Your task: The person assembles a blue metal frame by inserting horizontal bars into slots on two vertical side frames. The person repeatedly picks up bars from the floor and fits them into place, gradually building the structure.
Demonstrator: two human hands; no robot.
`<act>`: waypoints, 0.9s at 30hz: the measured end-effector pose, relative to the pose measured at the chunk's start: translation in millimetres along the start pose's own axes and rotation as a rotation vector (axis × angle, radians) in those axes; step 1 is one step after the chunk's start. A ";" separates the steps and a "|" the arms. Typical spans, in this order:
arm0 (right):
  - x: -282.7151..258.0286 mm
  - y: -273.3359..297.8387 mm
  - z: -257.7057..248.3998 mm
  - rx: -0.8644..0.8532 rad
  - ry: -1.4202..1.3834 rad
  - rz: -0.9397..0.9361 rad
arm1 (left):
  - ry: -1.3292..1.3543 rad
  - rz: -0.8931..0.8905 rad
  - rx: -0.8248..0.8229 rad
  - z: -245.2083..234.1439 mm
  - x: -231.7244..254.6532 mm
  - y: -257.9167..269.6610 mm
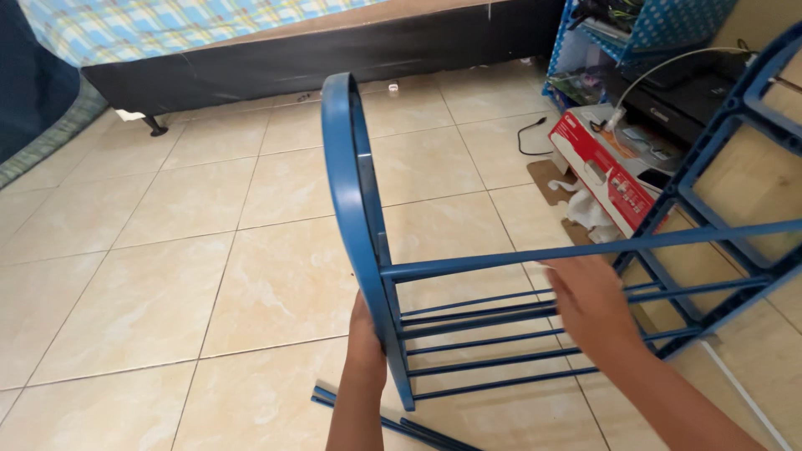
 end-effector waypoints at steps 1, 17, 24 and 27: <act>4.6 10.0 -8.1 -0.015 -0.012 0.014 | 0.023 -0.012 0.078 1.2 2.3 4.6; 16.6 20.8 -53.2 -0.133 -0.387 0.282 | -0.311 0.799 0.537 77.0 103.8 161.1; 115.3 37.2 -90.9 0.327 -0.982 1.033 | -0.703 1.291 0.165 190.8 169.6 238.1; 149.0 27.7 -105.5 0.512 -1.229 1.152 | -0.820 1.167 -0.112 247.6 171.1 240.2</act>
Point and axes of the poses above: each hand's wrist, its own y-axis away from the middle knuckle, its own z-axis out of the palm, x = y × z, the point moved 5 cm from there along -y, towards the middle knuckle, and after that the axes turned 1 degree about x, right-handed, at the moved point
